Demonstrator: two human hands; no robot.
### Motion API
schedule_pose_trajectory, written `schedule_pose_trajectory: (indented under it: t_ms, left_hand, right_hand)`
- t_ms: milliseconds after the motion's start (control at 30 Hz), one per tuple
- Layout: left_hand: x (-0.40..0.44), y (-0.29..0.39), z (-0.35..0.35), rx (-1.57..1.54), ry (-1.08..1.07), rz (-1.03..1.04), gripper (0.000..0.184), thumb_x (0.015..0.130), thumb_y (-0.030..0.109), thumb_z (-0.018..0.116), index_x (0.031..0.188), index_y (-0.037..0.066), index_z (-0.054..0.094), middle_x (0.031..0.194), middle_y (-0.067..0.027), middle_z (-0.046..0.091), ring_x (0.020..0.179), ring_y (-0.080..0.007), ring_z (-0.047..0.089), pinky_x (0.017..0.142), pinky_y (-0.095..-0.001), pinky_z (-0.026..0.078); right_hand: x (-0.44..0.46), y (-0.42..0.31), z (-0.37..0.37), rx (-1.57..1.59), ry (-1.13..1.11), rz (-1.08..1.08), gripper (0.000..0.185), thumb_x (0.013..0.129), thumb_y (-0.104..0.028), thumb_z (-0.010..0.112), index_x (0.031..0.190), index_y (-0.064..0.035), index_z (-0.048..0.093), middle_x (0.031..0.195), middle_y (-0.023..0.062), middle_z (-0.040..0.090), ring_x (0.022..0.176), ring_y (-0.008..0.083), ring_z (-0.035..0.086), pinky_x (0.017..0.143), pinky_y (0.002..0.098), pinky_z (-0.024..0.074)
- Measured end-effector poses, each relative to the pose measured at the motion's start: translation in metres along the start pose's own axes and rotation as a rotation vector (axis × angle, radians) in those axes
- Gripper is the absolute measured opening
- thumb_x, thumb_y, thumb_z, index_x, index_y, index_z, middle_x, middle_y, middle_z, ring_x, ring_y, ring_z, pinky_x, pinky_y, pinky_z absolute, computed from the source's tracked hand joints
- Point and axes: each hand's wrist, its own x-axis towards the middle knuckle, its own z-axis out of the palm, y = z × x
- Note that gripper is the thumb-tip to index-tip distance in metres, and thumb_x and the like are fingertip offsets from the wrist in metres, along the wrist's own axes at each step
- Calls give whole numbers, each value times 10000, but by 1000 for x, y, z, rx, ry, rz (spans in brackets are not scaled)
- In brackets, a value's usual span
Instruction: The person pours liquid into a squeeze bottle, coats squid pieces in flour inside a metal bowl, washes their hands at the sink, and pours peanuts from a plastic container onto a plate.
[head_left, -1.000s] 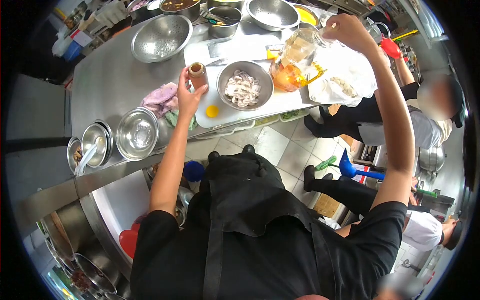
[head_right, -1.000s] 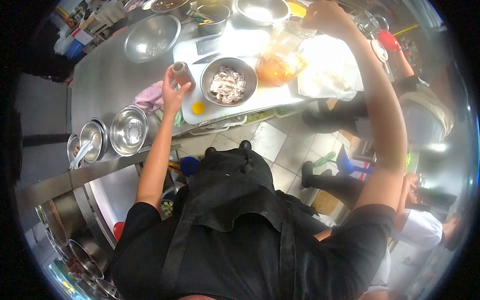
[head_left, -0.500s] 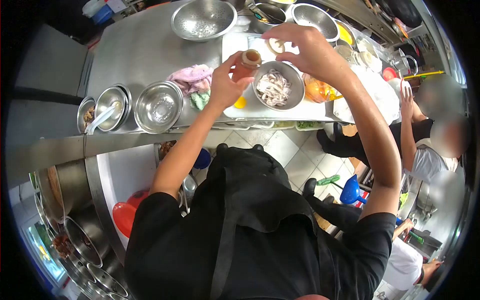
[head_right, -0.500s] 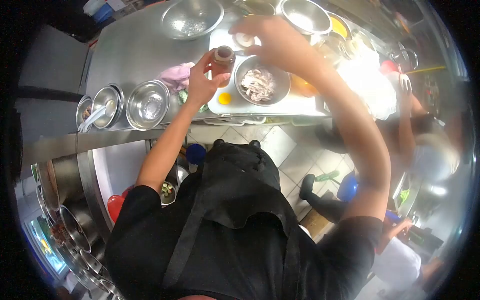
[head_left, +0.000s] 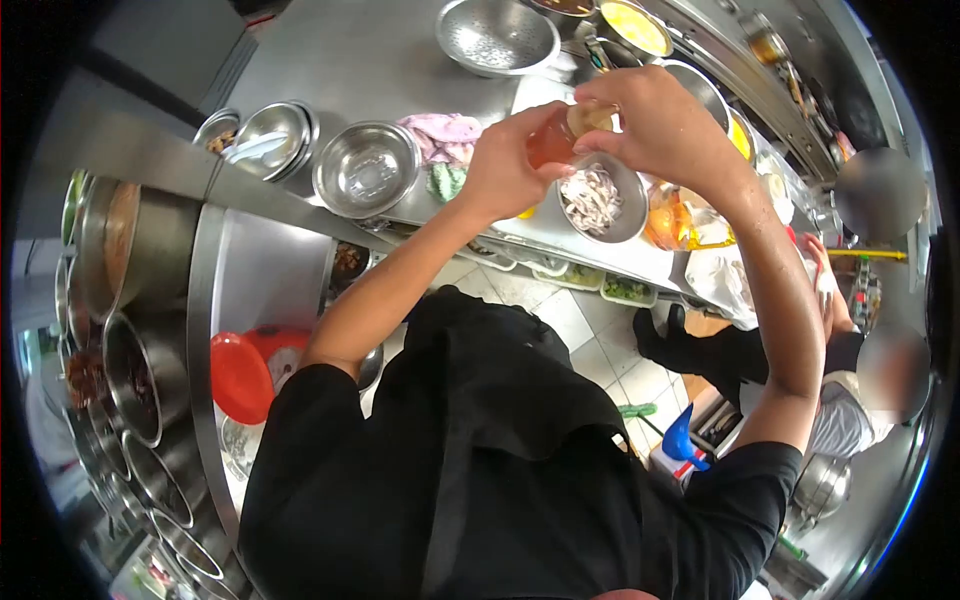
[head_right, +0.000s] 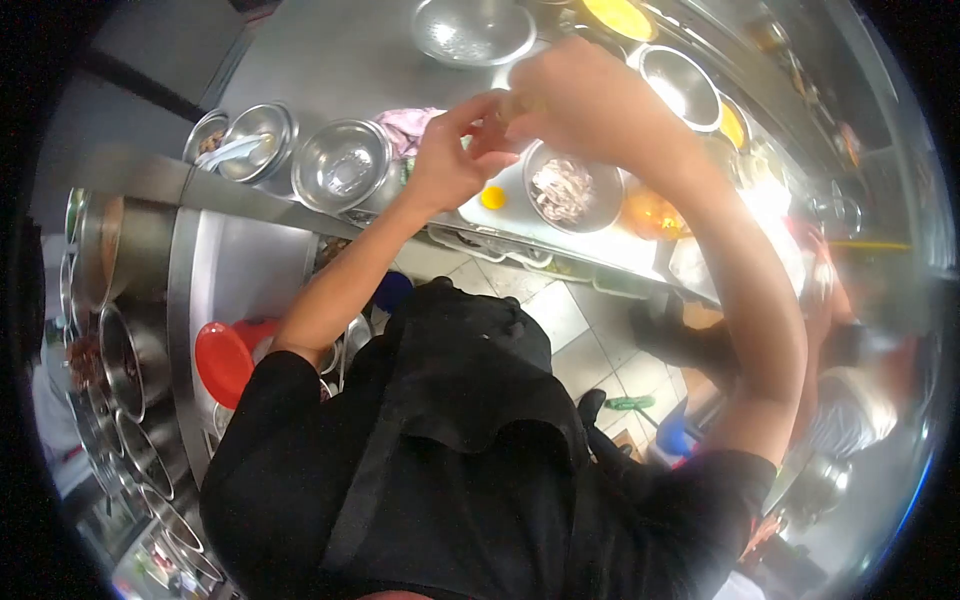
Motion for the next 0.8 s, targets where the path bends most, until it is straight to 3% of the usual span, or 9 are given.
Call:
schedule_pose_trajectory:
  t_ms: [67, 133, 167, 200, 267, 300, 367, 600, 800]
  left_hand:
    - [-4, -1, -2, 39, 16, -12, 583, 636, 51, 717, 1182, 25, 514, 890, -84, 611, 823, -181, 588, 806, -328, 482]
    - [-5, 0, 0, 60, 32, -40, 600, 601, 91, 781, 1146, 34, 538, 921, -157, 631, 771, -294, 628, 707, -339, 492]
    - [-7, 0, 1, 53, 42, -45, 606, 604, 93, 777, 1158, 44, 536, 923, -157, 633, 766, -289, 630, 701, -345, 491]
    - [-8, -1, 2, 56, 48, -44, 606, 604, 93, 777, 1158, 44, 536, 923, -157, 633, 766, -289, 630, 701, -345, 491]
    - [-11, -4, 3, 38, 65, -35, 606, 611, 93, 769, 1167, 45, 532, 928, -163, 636, 760, -288, 632, 698, -349, 492]
    - [-12, -4, 2, 38, 70, -39, 606, 611, 93, 769, 1167, 45, 532, 928, -163, 636, 760, -288, 632, 698, -349, 492]
    - [-13, -2, 0, 46, 15, -72, 607, 637, 63, 733, 1200, 18, 510, 923, -118, 625, 832, -195, 604, 780, -334, 496]
    - [-12, -1, 4, 3, -9, -76, 576, 644, 66, 727, 1180, 20, 522, 914, -116, 627, 817, -197, 606, 784, -322, 499]
    - [-8, 0, 9, 24, -36, -49, 555, 645, 73, 730, 1157, 10, 525, 873, -103, 621, 794, -194, 604, 757, -316, 510]
  right_hand:
    - [3, -3, 2, -72, -50, 86, 340, 646, -171, 746, 929, -17, 636, 780, 147, 628, 752, 357, 596, 684, 366, 479]
    - [2, -2, 10, -146, 59, 97, 330, 659, -221, 737, 895, -12, 639, 696, 145, 619, 695, 373, 591, 650, 381, 477]
    - [5, 0, 6, -117, -113, 138, 313, 653, -162, 731, 909, -9, 634, 777, 150, 627, 744, 359, 589, 673, 377, 474]
    - [5, 4, 7, -118, -111, 132, 313, 653, -162, 731, 909, -9, 634, 777, 150, 627, 744, 359, 589, 673, 377, 474]
    - [3, 13, 11, 92, -15, -228, 314, 653, -65, 704, 951, -11, 620, 851, 147, 621, 810, 336, 581, 707, 367, 469]
    - [3, 14, 11, 94, -19, -232, 314, 653, -65, 704, 951, -11, 620, 851, 147, 621, 810, 336, 581, 707, 367, 469]
    - [2, 15, 9, 40, -52, -342, 368, 642, 29, 671, 1001, -19, 604, 901, 137, 603, 852, 316, 567, 735, 364, 461]
    - [-8, 14, 6, 85, -4, -274, 423, 625, 48, 678, 1034, -28, 598, 875, 127, 591, 831, 314, 568, 737, 373, 458]
    - [-11, 8, 5, -23, -92, -108, 424, 603, -34, 726, 1012, -26, 616, 852, 133, 609, 832, 317, 579, 726, 367, 459]
